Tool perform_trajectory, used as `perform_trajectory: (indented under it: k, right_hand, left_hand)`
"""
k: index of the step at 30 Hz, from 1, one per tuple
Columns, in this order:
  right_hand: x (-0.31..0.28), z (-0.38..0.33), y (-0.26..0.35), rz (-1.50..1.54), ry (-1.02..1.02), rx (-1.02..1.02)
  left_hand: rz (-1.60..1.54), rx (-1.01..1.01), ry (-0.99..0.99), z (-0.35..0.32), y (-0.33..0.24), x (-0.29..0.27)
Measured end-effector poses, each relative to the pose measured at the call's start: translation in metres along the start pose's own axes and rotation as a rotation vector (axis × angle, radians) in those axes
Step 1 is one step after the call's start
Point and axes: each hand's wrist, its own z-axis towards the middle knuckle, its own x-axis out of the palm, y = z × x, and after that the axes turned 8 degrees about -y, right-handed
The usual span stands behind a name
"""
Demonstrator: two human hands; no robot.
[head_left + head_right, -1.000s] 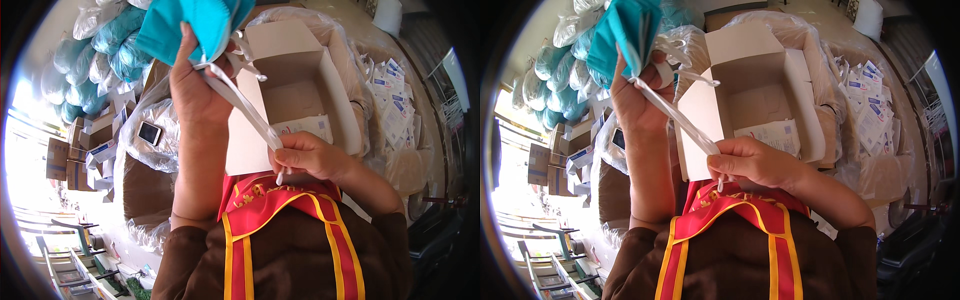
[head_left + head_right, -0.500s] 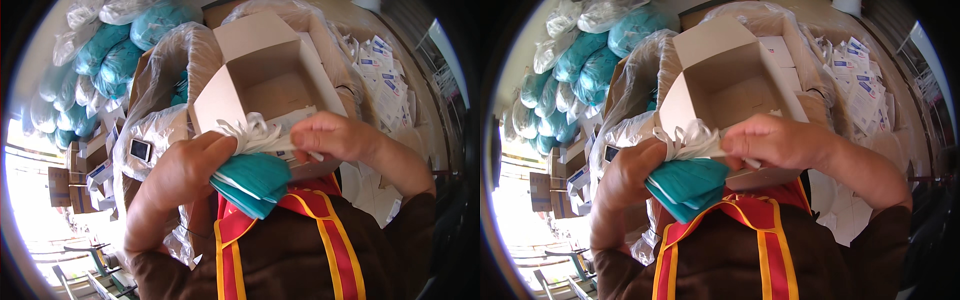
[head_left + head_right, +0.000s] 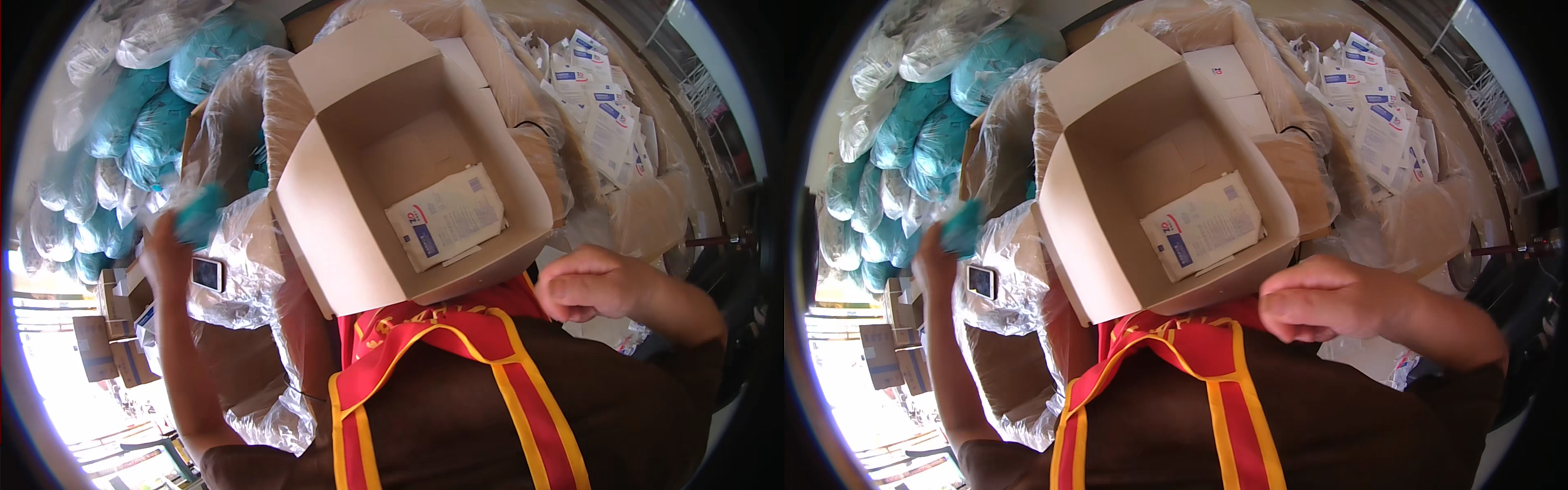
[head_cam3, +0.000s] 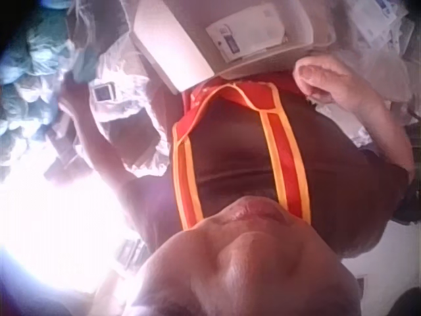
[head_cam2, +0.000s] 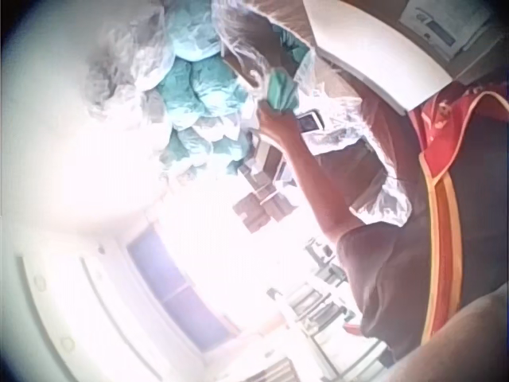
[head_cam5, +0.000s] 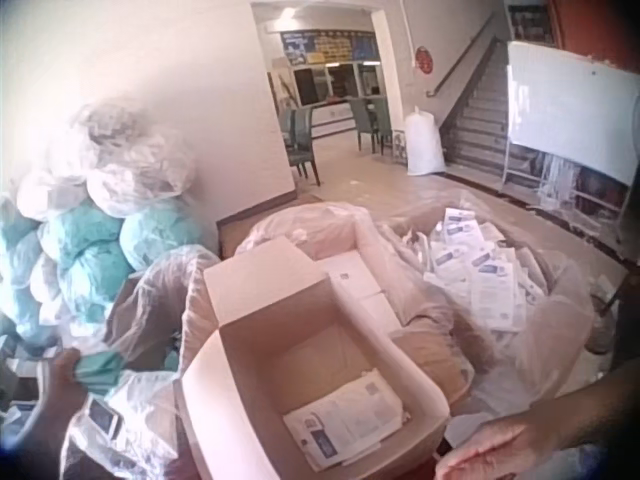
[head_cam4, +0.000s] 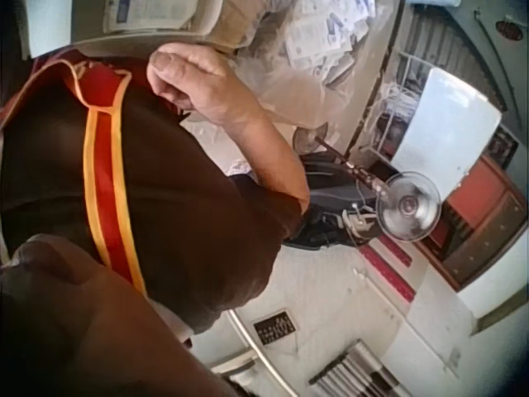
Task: The recorder is shown packing green surgical masks into individual boxes and then placing those boxes into a larger shipping crate.
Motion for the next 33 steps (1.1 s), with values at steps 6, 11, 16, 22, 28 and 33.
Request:
perform_trajectory:
  k: [6, 11, 16, 22, 28, 33]
  right_hand:
    - [-0.033, 0.003, -0.105, 0.436, -0.334, 0.007]
    - [-0.082, -0.002, -0.231, 0.633, -0.771, 0.006]
    - [-0.101, 0.007, -0.339, 0.668, -1.100, 0.144]
    - [-0.114, 0.016, -0.362, 0.529, -1.256, 0.234]
    - [-0.103, 0.019, -0.251, 0.257, -0.933, -0.071]
    - [-0.049, 0.030, -0.069, -0.279, -0.705, -0.655]
  left_hand:
    - [-0.557, -0.209, -0.156, 0.011, -0.021, -0.006]
    - [-0.704, -0.403, -0.028, -0.004, -0.107, -0.010]
    - [-0.851, -0.323, -0.165, -0.001, -0.140, -0.016]
    - [-0.814, -0.278, -0.188, -0.012, -0.154, -0.022]
    - [-0.784, -0.298, -0.066, -0.035, -0.157, -0.018]
    - [-1.102, -0.096, -0.098, -0.034, -0.175, -0.012]
